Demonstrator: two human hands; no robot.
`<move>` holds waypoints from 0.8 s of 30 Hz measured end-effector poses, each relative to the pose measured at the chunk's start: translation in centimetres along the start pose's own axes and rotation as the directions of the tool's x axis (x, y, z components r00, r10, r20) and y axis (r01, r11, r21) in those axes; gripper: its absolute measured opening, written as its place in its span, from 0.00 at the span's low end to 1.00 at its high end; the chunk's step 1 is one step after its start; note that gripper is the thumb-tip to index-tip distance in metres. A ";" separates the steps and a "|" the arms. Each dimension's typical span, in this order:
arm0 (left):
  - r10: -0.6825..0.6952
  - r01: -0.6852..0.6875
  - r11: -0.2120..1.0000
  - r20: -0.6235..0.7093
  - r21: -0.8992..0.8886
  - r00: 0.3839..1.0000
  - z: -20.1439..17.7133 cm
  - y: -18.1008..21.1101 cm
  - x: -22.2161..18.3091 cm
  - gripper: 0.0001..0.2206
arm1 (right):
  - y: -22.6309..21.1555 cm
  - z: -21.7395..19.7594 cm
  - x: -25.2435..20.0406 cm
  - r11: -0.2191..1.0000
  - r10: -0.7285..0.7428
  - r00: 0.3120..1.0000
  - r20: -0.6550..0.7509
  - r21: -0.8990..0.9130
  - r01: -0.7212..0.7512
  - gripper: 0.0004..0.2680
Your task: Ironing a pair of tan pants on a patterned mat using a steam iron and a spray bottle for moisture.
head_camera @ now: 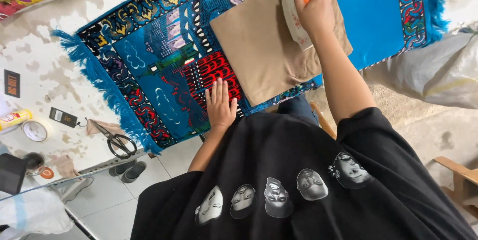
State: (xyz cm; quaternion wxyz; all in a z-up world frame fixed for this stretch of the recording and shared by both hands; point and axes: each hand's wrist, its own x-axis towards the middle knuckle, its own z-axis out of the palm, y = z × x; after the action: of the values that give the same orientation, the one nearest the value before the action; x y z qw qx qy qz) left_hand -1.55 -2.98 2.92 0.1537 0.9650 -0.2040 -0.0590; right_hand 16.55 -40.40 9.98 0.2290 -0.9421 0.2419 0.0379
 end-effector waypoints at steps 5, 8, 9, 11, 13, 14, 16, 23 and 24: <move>-0.091 0.081 0.991 -0.100 -0.102 0.991 -0.6 2.7 1.0 0.30 | 4.7 -3.0 -6.7 0.988 -0.076 0.995 0.070 -0.127 0.085 0.21; -0.136 0.110 0.986 -0.213 -0.127 0.968 0.0 5.8 3.2 0.31 | 9.3 -2.4 -10.7 0.983 -0.060 0.997 0.054 -0.170 0.069 0.21; -0.124 0.092 0.986 -0.248 -0.135 0.961 0.0 6.7 3.9 0.32 | 10.8 -1.8 -12.0 0.987 0.034 0.995 0.096 -0.158 -0.019 0.22; -0.069 0.037 0.990 -0.244 -0.134 0.967 0.7 9.2 5.4 0.31 | 10.0 -1.7 -10.4 0.991 0.006 0.995 0.101 -0.137 0.008 0.22; -0.014 -0.018 0.990 -0.225 -0.141 0.974 1.6 10.7 6.4 0.31 | 8.2 -1.8 -8.1 0.992 -0.009 0.994 0.111 -0.124 0.023 0.23; 0.020 -0.041 0.995 -0.219 -0.092 0.976 2.0 10.9 6.6 0.30 | 6.8 -1.8 -6.4 0.991 -0.046 0.997 0.061 -0.121 0.053 0.22; 0.028 -0.038 0.998 -0.206 -0.046 0.978 2.8 11.3 6.6 0.30 | 5.5 -1.0 -1.8 0.987 -0.098 0.995 0.032 -0.125 0.101 0.21; 0.039 -0.052 0.996 -0.190 -0.067 0.981 3.3 10.7 6.4 0.32 | 6.0 -1.9 4.4 0.991 -0.134 0.991 0.026 -0.014 0.134 0.23; 0.035 -0.052 0.995 -0.191 -0.087 0.981 3.4 10.6 6.5 0.33 | 6.0 -3.1 2.9 0.989 -0.151 0.984 0.095 0.007 0.151 0.23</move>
State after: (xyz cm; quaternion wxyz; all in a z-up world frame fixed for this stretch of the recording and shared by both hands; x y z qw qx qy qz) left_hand -0.22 -15.79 2.76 0.2179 0.9535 -0.2066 0.0272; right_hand 16.13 -47.75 9.72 0.2425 -0.9548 0.1589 0.0653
